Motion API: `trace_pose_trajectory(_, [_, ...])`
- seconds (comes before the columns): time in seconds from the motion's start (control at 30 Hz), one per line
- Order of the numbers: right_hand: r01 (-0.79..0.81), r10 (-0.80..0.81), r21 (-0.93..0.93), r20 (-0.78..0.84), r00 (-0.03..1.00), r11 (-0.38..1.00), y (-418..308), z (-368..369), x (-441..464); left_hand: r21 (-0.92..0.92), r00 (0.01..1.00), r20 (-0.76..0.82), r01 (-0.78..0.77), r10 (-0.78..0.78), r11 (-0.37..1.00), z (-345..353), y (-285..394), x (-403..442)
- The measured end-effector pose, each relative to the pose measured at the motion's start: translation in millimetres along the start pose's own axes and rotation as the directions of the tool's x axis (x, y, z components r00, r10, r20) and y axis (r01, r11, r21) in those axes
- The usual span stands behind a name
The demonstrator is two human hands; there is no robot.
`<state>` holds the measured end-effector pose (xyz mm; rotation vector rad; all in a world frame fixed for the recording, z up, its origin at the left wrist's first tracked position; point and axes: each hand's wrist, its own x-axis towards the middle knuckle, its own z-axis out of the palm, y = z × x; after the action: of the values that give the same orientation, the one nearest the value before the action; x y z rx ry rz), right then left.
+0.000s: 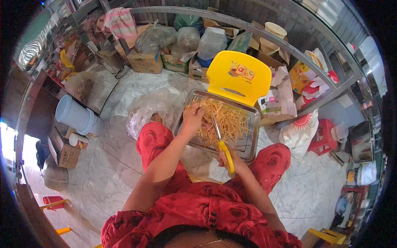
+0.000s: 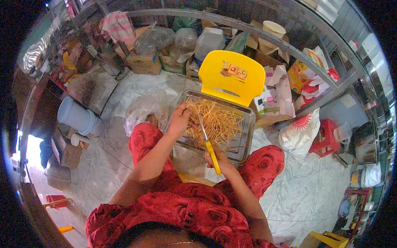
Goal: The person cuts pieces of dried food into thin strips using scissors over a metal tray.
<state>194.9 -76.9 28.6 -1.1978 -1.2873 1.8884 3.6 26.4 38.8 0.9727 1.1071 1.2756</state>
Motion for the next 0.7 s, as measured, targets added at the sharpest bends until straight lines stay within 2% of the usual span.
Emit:
trace_pose_trajectory(0.1, [0.009, -0.01, 0.017, 0.023, 1.0, 1.0, 1, 0, 0, -0.029, 1.0, -0.012, -0.02, 0.02, 0.999, -2, -2, 2])
trace_pose_trajectory(0.2, [0.079, -0.075, -0.071, 0.056, 0.996, 0.994, 6, -1, 2, -0.052, 1.0, -0.012, -0.014, 0.014, 0.999, -2, -3, 3])
trace_pose_trajectory(0.37, [0.053, -0.051, -0.03, 0.058, 0.997, 0.998, 5, -2, 3, 0.006, 0.999, -0.049, 0.003, -0.002, 1.0, 3, 0, 0])
trace_pose_trajectory(0.6, [0.014, -0.013, -0.037, 0.017, 1.0, 0.999, -1, 0, -1, 0.002, 1.0, -0.006, -0.008, 0.008, 1.0, 4, -2, -1])
trace_pose_trajectory(0.7, [-0.048, 0.045, -0.143, -0.022, 0.999, 0.989, 4, -2, 0, 0.0, 1.0, -0.014, -0.019, 0.019, 1.0, 5, -5, -1])
